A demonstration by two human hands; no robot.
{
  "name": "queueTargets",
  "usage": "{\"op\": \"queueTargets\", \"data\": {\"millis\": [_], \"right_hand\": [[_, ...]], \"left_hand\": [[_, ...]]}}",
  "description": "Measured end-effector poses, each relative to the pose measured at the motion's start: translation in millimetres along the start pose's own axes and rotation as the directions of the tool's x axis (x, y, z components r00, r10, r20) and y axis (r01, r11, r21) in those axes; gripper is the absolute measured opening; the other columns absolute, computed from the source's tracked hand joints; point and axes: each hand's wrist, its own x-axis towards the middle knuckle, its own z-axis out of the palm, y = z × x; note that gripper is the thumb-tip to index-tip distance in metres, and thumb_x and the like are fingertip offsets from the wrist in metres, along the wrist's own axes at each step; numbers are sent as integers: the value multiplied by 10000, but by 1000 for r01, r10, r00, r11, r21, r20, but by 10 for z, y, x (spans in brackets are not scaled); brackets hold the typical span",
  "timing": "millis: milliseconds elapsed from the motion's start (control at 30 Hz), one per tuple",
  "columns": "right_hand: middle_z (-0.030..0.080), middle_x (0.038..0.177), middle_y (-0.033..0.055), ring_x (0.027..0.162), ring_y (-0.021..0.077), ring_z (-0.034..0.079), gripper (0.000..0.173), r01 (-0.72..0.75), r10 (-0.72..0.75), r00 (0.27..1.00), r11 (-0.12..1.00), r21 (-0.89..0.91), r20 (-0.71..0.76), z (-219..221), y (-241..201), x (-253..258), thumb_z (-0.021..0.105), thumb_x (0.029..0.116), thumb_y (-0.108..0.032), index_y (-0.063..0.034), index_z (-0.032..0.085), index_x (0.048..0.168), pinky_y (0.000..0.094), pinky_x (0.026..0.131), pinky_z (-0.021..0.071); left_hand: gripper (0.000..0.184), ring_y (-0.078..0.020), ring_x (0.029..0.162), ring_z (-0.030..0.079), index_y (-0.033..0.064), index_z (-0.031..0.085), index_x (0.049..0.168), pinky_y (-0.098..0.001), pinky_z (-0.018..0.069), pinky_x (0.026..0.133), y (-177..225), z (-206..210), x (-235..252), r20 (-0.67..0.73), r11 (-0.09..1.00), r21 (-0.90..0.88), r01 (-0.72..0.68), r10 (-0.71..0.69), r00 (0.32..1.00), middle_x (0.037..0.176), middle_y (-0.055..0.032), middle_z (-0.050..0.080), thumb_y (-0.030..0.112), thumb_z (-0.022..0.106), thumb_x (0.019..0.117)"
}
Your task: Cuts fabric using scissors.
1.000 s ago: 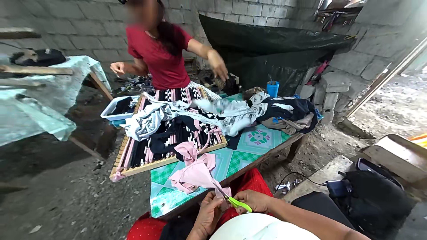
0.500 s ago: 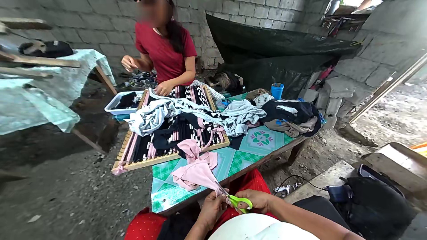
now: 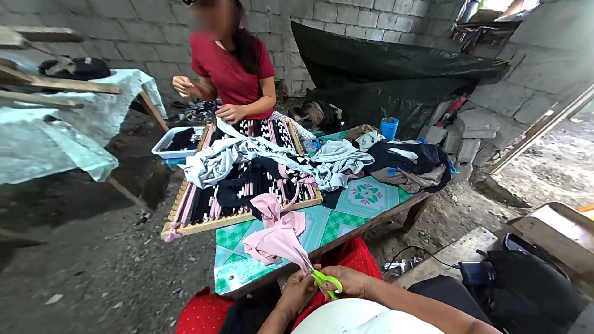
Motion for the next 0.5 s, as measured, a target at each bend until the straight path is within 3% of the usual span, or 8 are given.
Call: {"op": "queueTargets", "data": {"millis": [267,333,433,500], "right_hand": [[688,906,2,751,66,653,362,-16,14,997,1000,-22,-81,43,43,-34,733,906,-213,-28,605,1190,256,727,566],[690,911,-2,760,71,660,433,-9,9,1000,1000,4,-28,10,39,-18,737,898,-292,-42,587,1217,255,730,569],[666,871,-16,727,72,642,481,-15,15,1000,1000,11,8,25,-25,-10,686,920,-341,-48,540,1272,251,701,557],[656,870,-12,719,75,637,459,-20,20,1000,1000,12,-8,40,-37,11,687,924,-313,-42,544,1266,254,699,558]], "left_hand": [[268,-56,782,669,9,667,1226,-235,559,722,-58,-24,33,27,997,68,-24,22,999,1040,-30,746,47,494,1025],[232,-42,760,659,20,697,1149,-227,555,719,-44,-18,14,29,996,70,-53,51,998,971,-8,745,47,508,1017],[210,-10,659,611,97,693,900,-215,528,658,-93,-13,5,35,990,93,-103,100,994,745,70,679,56,507,988],[214,-7,678,619,92,704,929,-211,533,668,-82,-35,8,42,990,89,-106,102,994,780,68,695,55,504,996]]}}
